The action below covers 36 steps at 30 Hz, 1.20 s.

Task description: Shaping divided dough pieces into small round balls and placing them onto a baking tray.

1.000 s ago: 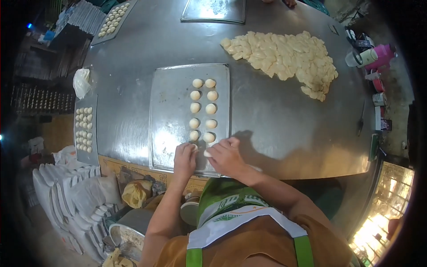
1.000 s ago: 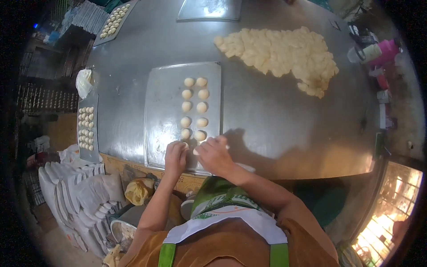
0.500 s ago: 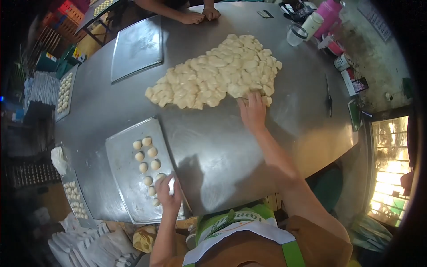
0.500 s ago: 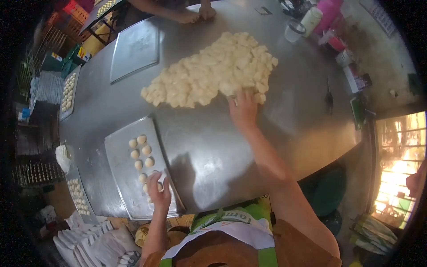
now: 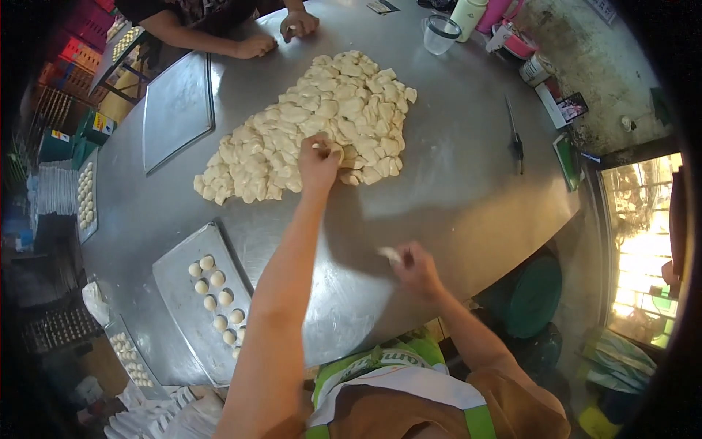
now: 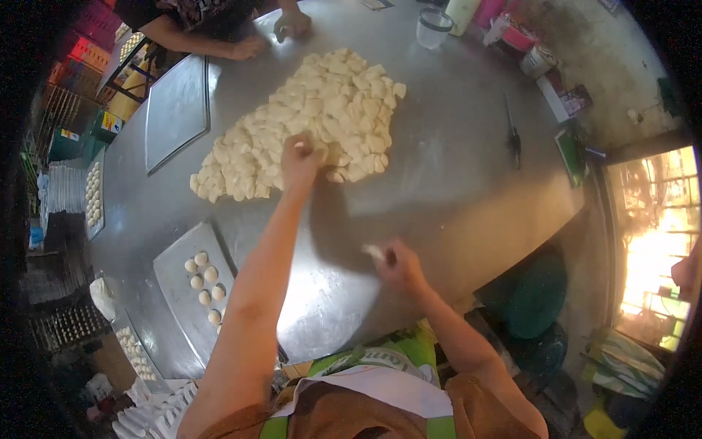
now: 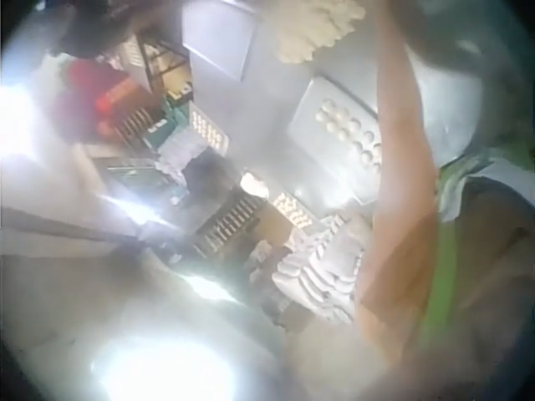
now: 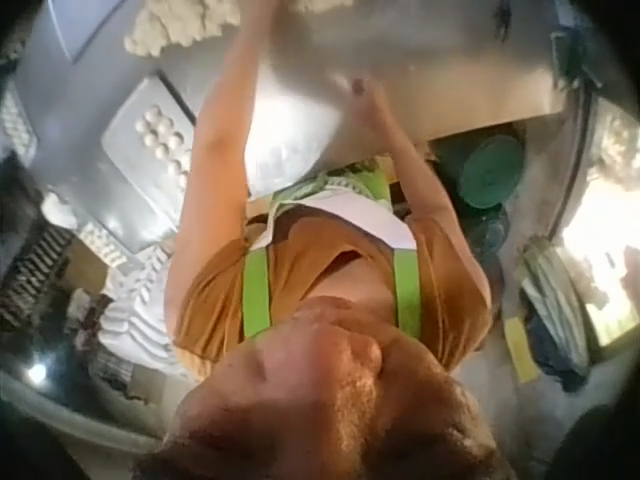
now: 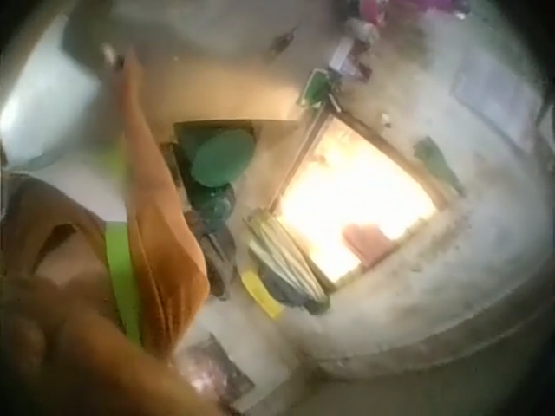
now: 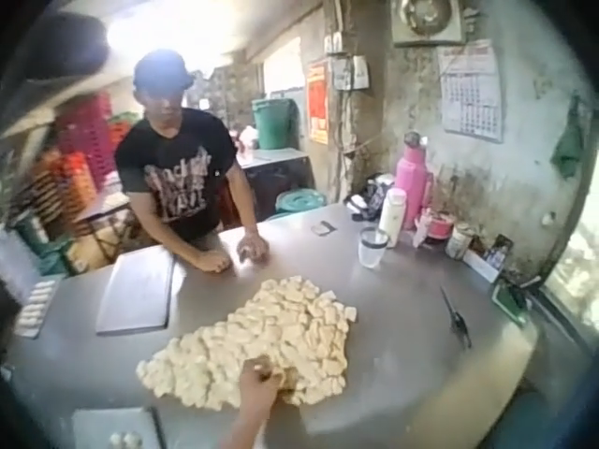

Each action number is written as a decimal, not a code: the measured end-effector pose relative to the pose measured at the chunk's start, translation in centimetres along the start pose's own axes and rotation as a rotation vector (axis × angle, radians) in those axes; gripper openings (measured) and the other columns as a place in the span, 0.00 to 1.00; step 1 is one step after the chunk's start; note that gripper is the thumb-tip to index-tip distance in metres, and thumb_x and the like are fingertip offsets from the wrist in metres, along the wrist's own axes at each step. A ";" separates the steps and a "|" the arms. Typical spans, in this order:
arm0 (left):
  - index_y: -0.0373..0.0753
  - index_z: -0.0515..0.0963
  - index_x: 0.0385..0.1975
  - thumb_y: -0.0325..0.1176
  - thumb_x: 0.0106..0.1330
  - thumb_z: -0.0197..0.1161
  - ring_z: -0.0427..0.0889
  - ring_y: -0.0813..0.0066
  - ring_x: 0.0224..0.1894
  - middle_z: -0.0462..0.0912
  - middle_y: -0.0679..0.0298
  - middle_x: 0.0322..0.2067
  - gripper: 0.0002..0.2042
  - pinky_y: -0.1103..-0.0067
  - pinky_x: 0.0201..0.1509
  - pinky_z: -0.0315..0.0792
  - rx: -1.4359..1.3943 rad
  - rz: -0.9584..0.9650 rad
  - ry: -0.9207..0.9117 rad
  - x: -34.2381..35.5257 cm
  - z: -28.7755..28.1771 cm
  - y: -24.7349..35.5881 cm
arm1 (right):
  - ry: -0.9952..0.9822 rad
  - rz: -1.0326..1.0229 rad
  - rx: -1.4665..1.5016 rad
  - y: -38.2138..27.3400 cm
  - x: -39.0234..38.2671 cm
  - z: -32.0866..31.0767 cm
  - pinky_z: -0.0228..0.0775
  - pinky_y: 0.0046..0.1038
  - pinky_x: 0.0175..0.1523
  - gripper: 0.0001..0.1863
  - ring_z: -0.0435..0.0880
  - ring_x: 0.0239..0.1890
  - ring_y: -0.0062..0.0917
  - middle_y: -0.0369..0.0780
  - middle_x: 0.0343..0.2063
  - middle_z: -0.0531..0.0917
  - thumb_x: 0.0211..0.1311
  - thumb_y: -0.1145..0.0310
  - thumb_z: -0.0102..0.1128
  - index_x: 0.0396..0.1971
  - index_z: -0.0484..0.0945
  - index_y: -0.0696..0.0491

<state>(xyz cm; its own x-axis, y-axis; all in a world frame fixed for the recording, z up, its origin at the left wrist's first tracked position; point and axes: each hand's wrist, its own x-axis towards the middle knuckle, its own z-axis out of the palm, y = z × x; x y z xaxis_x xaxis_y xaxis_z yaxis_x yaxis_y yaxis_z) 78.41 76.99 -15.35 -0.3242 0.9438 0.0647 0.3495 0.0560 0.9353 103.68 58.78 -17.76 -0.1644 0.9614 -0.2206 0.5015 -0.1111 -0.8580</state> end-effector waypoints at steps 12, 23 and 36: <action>0.42 0.78 0.48 0.35 0.67 0.62 0.76 0.51 0.49 0.80 0.54 0.46 0.12 0.56 0.53 0.66 0.776 0.393 -0.076 -24.2 -12.9 -8.6 | 0.314 -0.509 -0.763 1.5 0.0 5.1 0.62 0.46 0.59 0.12 0.73 0.51 0.44 0.46 0.47 0.76 0.63 0.64 0.61 0.44 0.75 0.51; 0.38 0.76 0.43 0.32 0.67 0.59 0.76 0.53 0.46 0.79 0.56 0.42 0.08 0.58 0.50 0.66 0.672 0.475 -0.153 -23.9 -12.8 -9.2 | -0.095 -0.724 -0.585 -1.2 2.1 8.9 0.68 0.47 0.45 0.10 0.80 0.41 0.44 0.46 0.36 0.83 0.68 0.67 0.56 0.46 0.76 0.53; 0.38 0.76 0.46 0.31 0.63 0.61 0.77 0.50 0.51 0.78 0.51 0.49 0.13 0.58 0.55 0.67 0.647 0.359 -0.236 -20.0 -12.7 -8.6 | -0.328 -0.724 -0.427 -3.7 8.0 6.3 0.71 0.50 0.46 0.15 0.82 0.34 0.47 0.49 0.31 0.84 0.67 0.66 0.58 0.52 0.78 0.53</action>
<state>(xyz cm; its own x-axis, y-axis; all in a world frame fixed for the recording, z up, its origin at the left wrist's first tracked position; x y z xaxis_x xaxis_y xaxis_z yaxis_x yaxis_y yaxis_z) 70.71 53.48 -20.24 0.0763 0.9804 0.1818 0.8648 -0.1558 0.4774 95.16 65.30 -19.21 -0.7637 0.6324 0.1296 0.4431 0.6596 -0.6071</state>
